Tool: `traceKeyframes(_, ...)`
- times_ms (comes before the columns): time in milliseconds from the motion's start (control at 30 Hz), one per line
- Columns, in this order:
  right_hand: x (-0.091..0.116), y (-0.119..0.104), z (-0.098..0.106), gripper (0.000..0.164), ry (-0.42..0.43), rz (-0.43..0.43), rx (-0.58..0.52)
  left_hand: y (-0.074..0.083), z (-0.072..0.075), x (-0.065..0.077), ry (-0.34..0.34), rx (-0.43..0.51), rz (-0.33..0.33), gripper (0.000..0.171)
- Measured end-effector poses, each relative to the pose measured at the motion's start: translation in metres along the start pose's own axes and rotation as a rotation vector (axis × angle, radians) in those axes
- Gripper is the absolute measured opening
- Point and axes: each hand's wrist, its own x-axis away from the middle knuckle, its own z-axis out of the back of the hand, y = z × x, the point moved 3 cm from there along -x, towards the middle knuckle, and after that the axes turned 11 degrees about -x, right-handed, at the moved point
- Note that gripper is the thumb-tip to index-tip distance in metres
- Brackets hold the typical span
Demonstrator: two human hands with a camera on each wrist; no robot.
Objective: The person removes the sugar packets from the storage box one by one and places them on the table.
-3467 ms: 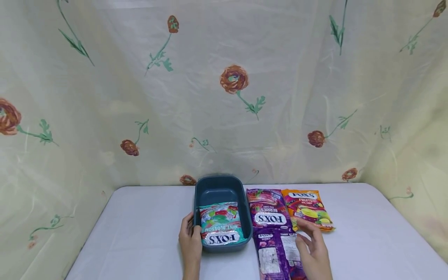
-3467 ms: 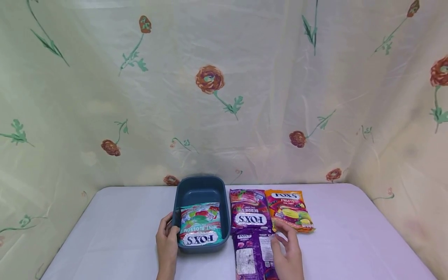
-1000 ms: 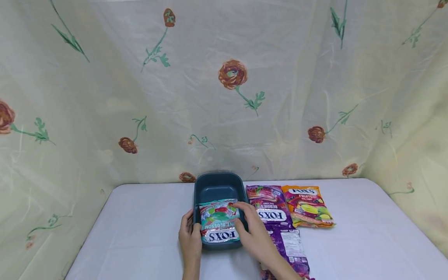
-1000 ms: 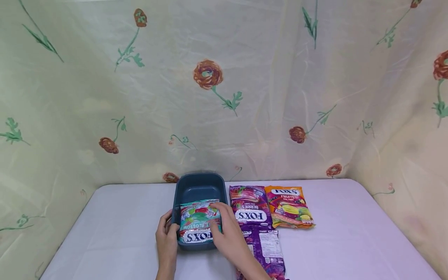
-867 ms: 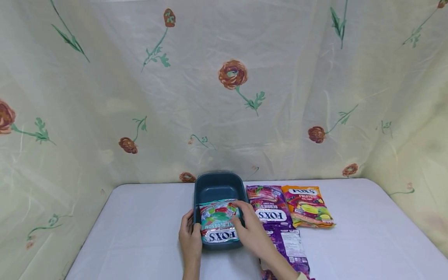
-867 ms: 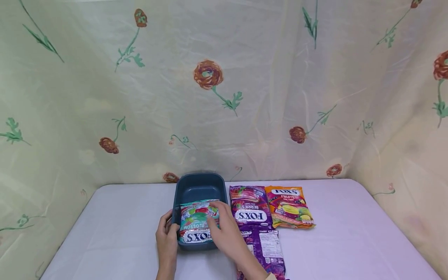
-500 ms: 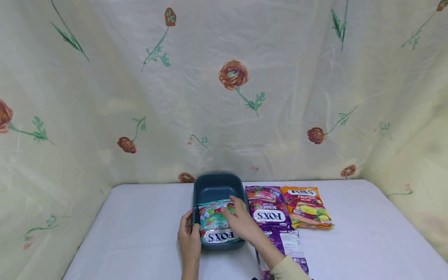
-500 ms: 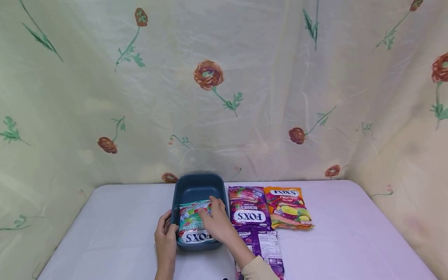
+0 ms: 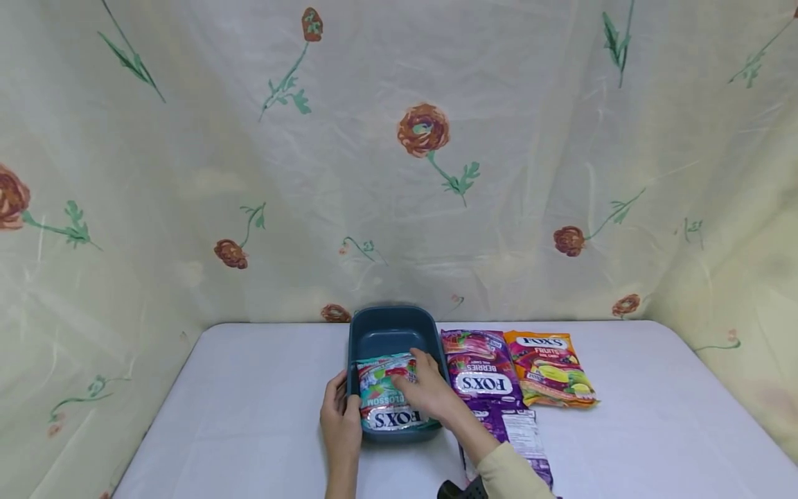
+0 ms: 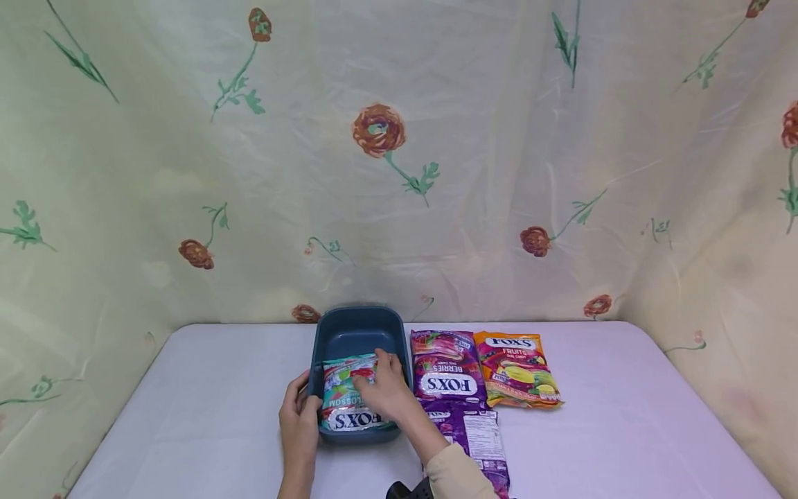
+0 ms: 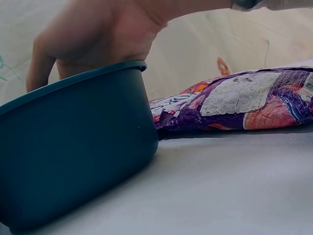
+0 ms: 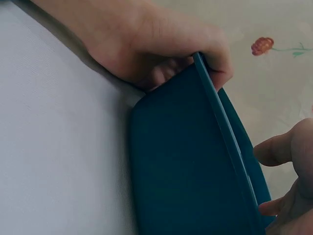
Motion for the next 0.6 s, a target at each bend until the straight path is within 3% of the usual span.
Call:
traceKeyframes(467,-0.011,0.006,0.001,0.083,0.020,-0.081,-0.012,0.000,-0.001,-0.001,-0.012,0.000,0.021,0.047)
traceKeyframes(600,-0.013,0.007,0.002,0.081,0.024,-0.071,-0.031,0.001,0.000,0.000,-0.012,0.015,0.016,0.047)
